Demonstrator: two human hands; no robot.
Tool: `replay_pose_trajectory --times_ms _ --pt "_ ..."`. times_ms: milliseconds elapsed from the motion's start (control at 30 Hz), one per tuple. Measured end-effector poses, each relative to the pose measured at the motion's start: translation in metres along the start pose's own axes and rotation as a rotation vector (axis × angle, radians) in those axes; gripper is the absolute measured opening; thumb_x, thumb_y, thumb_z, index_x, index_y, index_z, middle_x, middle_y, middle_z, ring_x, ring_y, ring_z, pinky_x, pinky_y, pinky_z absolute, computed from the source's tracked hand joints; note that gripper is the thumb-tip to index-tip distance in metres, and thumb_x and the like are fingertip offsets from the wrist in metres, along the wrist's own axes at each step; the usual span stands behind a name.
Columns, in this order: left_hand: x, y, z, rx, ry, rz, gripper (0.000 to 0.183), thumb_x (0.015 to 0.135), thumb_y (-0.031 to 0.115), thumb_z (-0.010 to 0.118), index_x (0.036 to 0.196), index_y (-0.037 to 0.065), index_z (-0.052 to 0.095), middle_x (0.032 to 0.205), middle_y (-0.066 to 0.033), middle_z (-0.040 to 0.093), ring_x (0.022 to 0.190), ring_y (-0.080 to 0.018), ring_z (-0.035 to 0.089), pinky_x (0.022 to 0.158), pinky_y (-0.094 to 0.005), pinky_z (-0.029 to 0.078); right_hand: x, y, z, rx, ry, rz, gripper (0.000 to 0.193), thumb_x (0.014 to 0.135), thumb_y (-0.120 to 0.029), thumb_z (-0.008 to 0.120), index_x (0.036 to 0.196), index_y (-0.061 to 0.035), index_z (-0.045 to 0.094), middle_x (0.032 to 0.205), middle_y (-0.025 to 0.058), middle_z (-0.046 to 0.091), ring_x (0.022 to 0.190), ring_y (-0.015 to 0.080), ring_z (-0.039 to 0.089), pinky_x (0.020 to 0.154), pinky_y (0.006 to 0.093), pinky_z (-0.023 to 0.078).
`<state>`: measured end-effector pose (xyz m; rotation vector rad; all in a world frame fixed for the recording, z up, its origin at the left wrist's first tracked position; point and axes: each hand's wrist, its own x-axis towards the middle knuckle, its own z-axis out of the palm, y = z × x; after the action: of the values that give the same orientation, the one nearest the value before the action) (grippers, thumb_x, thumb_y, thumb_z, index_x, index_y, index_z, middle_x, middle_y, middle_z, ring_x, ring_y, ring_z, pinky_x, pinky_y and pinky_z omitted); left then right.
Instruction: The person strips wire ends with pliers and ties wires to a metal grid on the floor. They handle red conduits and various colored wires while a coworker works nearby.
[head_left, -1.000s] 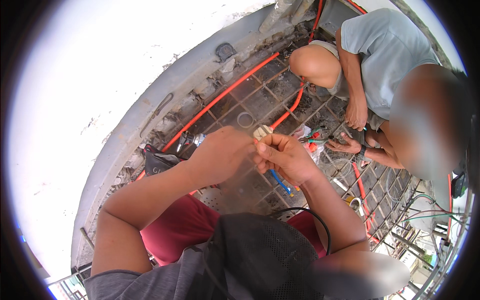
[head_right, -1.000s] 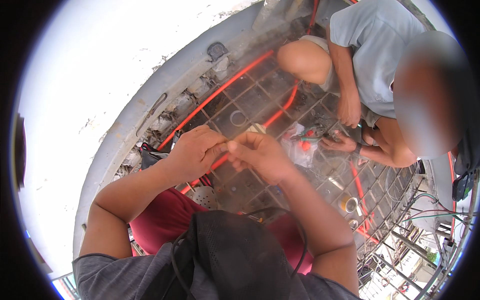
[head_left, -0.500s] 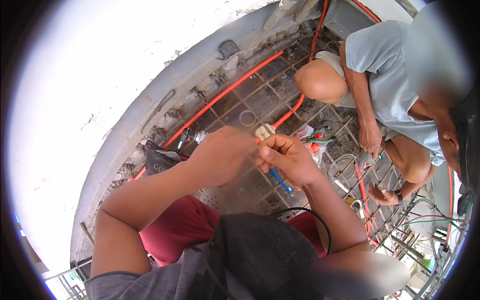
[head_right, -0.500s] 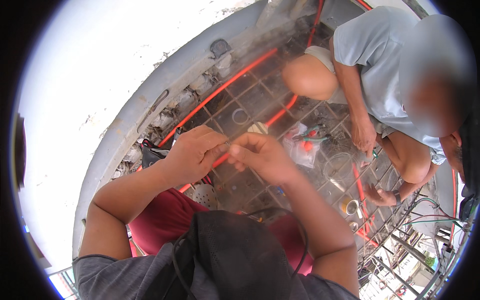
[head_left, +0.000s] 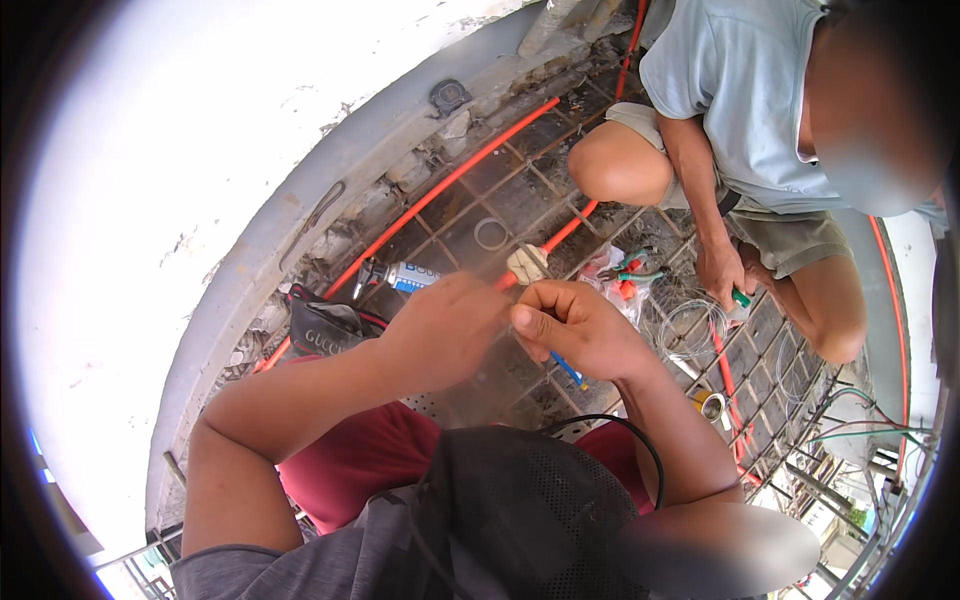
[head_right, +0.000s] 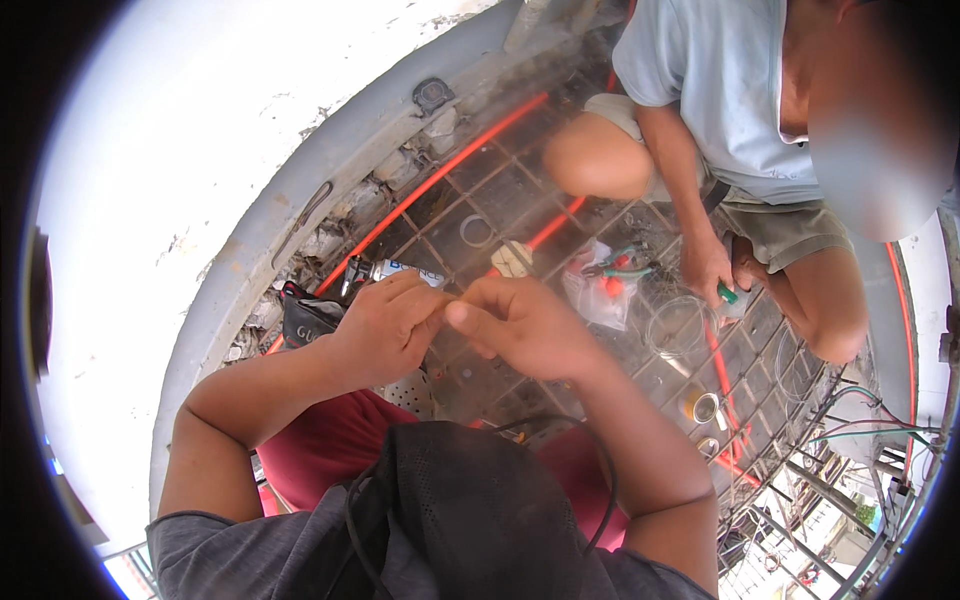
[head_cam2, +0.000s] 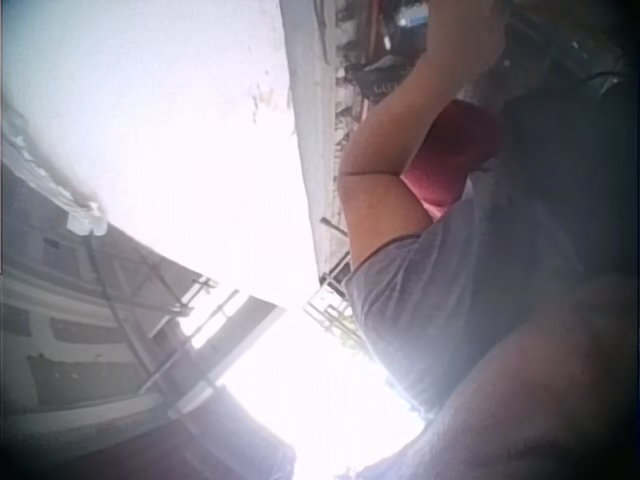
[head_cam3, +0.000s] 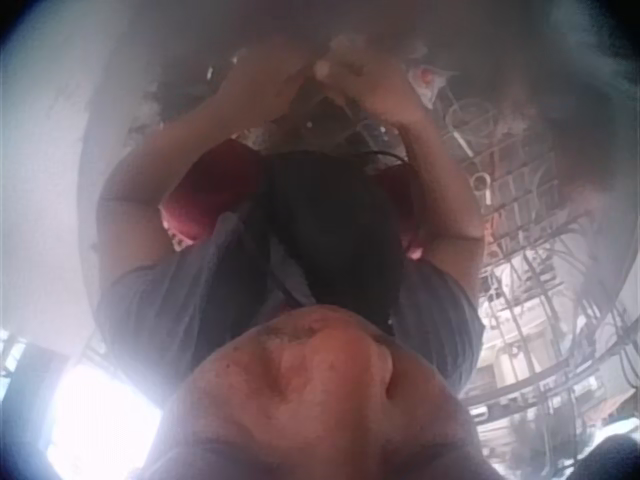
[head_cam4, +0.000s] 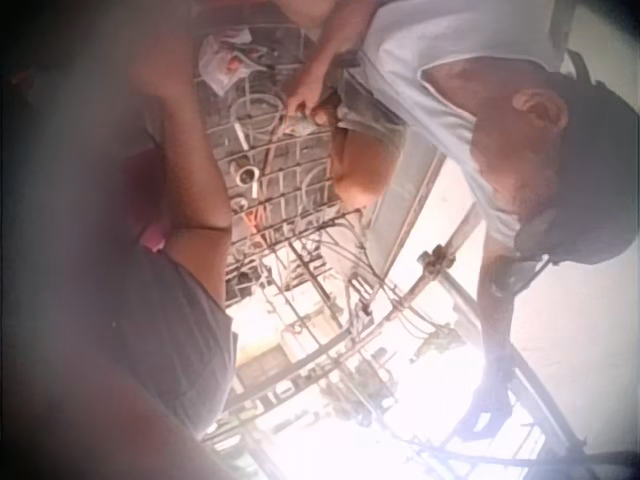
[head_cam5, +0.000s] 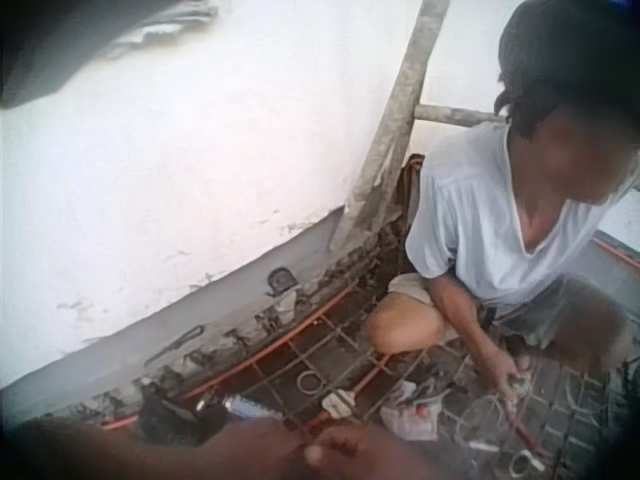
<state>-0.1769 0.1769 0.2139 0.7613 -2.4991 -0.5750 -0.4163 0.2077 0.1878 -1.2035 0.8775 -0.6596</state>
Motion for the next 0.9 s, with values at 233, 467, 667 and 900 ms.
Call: replay_pose_trajectory --times_ms 233,467,667,900 --pt "0.003 -0.004 -0.001 0.025 0.08 0.115 0.019 0.088 0.0 0.076 0.106 0.0 0.073 0.086 -0.012 0.068 0.077 -0.0342 0.065 0.069 -0.0431 0.054 -0.009 -0.01 0.002 -0.025 -0.022 0.037 0.041 0.113 -0.04 0.065 0.098 -0.0018 0.067 0.081 0.0003 0.065 0.073 0.0081 0.061 0.068 0.027 0.049" --pt "0.001 -0.004 -0.006 -0.024 0.002 0.089 0.021 0.087 0.0 0.077 0.108 0.002 0.075 0.086 -0.0114 0.07 0.079 -0.034 0.066 0.072 -0.043 0.055 -0.01 -0.013 -0.001 -0.102 -0.021 0.039 0.042 0.111 -0.038 0.069 0.085 -0.0038 0.066 0.076 -0.0029 0.06 0.071 0.0049 0.051 0.064 0.0276 0.042" --pt "-0.006 0.001 -0.008 -0.139 0.009 -0.034 0.012 0.091 0.002 0.076 0.103 0.002 0.076 0.086 -0.0117 0.07 0.079 -0.0336 0.067 0.071 -0.0428 0.055 -0.004 -0.007 0.012 0.099 -0.016 -0.053 0.045 0.111 -0.032 0.07 0.078 -0.0056 0.057 0.073 -0.0066 0.049 0.068 0.0042 0.039 0.06 0.0282 0.034" --pt "-0.007 0.0 -0.006 -0.155 0.006 -0.161 0.008 0.097 0.005 0.072 0.104 0.003 0.075 0.085 -0.015 0.07 0.076 -0.0373 0.068 0.069 -0.0446 0.054 0.004 -0.003 0.019 -0.04 0.123 -0.024 0.047 0.111 -0.032 0.07 0.075 -0.0065 0.055 0.071 -0.0074 0.047 0.068 0.0034 0.038 0.059 0.0279 0.032"
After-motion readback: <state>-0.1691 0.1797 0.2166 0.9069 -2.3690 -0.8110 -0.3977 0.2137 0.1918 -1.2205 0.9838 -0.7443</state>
